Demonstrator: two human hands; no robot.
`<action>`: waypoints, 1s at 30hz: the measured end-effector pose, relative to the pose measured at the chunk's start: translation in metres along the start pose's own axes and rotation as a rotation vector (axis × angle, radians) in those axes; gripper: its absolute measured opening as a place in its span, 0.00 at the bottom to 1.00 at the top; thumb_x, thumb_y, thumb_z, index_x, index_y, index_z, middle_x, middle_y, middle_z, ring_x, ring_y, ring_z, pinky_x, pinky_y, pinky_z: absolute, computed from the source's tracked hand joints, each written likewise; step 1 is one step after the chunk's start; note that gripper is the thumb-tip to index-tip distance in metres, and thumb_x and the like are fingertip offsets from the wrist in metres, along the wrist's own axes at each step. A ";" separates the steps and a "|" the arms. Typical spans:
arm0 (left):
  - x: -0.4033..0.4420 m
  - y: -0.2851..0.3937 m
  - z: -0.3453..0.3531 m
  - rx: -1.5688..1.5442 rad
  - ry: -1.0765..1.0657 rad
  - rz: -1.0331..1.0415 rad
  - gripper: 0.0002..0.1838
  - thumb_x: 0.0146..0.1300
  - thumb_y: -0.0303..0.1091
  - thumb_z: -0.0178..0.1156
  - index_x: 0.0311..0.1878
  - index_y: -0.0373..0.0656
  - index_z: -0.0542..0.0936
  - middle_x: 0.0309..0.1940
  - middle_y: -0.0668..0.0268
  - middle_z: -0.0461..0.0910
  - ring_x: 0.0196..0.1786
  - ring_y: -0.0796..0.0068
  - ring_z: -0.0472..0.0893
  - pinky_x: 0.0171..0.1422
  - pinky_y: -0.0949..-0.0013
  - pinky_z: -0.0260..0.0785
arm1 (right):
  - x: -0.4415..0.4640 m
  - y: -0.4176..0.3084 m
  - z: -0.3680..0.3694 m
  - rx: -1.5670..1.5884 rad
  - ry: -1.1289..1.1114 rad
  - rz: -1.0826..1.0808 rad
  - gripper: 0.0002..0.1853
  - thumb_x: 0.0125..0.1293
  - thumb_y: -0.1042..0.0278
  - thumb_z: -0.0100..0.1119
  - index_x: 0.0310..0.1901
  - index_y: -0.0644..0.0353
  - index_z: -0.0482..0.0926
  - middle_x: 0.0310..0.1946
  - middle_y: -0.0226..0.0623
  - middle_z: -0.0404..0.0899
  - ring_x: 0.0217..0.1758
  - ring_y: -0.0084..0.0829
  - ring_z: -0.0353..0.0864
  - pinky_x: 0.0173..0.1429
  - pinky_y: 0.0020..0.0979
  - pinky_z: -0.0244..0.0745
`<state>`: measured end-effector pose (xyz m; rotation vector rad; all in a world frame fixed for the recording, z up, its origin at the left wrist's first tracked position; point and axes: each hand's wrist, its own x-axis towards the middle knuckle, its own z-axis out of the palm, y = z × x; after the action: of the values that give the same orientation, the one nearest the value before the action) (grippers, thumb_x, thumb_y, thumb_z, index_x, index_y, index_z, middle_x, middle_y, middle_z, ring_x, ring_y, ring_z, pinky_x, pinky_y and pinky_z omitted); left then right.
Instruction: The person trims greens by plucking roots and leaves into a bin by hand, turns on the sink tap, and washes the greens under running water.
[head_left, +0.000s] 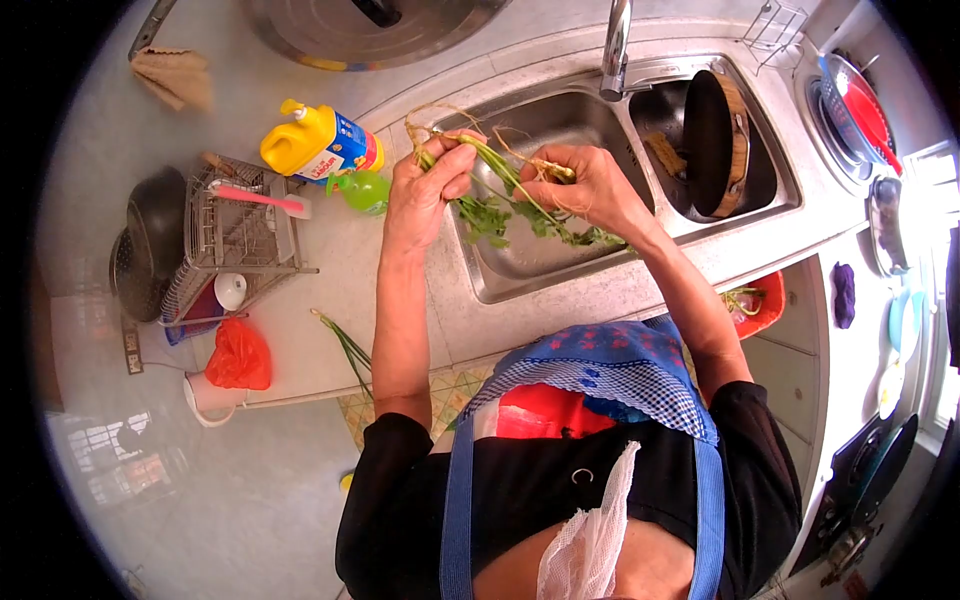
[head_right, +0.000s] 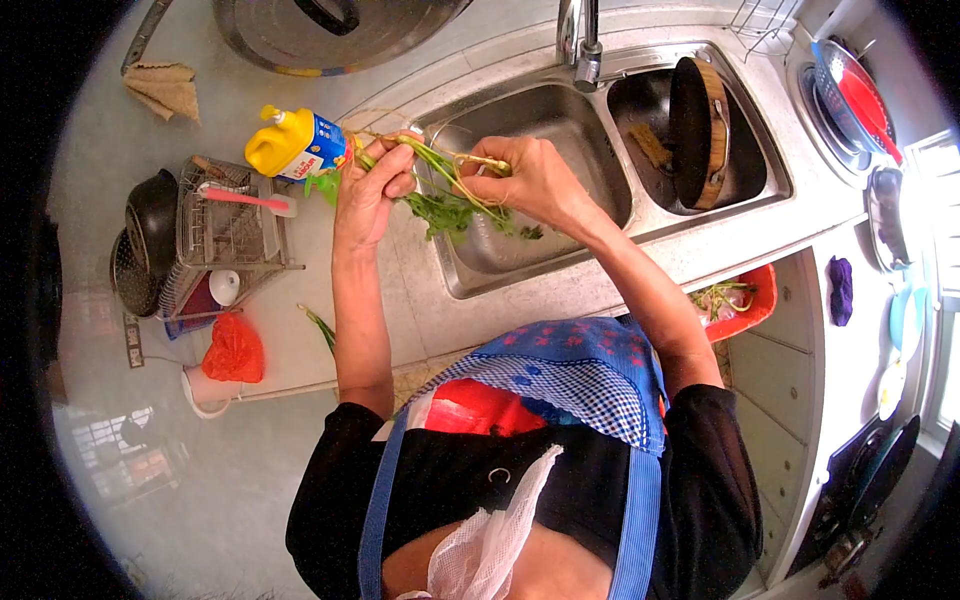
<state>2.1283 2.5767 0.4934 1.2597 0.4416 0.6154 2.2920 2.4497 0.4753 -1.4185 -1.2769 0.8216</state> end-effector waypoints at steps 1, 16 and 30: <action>0.000 0.000 0.000 -0.006 -0.003 -0.002 0.08 0.60 0.29 0.57 0.41 0.36 0.79 0.27 0.76 0.69 0.23 0.90 0.58 0.26 0.84 0.51 | -0.001 0.000 0.001 0.000 0.000 0.000 0.09 0.58 0.66 0.60 0.32 0.64 0.79 0.18 0.26 0.73 0.22 0.13 0.68 0.26 0.19 0.62; 0.002 -0.017 0.004 -0.078 0.031 0.019 0.06 0.61 0.30 0.57 0.39 0.38 0.77 0.24 0.77 0.67 0.25 0.87 0.61 0.29 0.80 0.53 | -0.004 -0.007 -0.011 0.061 0.247 -0.054 0.07 0.56 0.69 0.62 0.33 0.63 0.79 0.24 0.28 0.75 0.28 0.17 0.70 0.31 0.22 0.66; 0.001 -0.018 0.007 -0.079 0.006 -0.007 0.08 0.58 0.28 0.59 0.40 0.38 0.78 0.23 0.77 0.67 0.25 0.88 0.60 0.29 0.79 0.52 | -0.006 0.012 -0.013 0.076 0.273 -0.104 0.06 0.56 0.71 0.62 0.33 0.63 0.79 0.24 0.27 0.75 0.28 0.15 0.70 0.31 0.21 0.66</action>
<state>2.1364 2.5691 0.4775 1.1807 0.4221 0.6250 2.3061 2.4417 0.4658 -1.3409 -1.0889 0.5778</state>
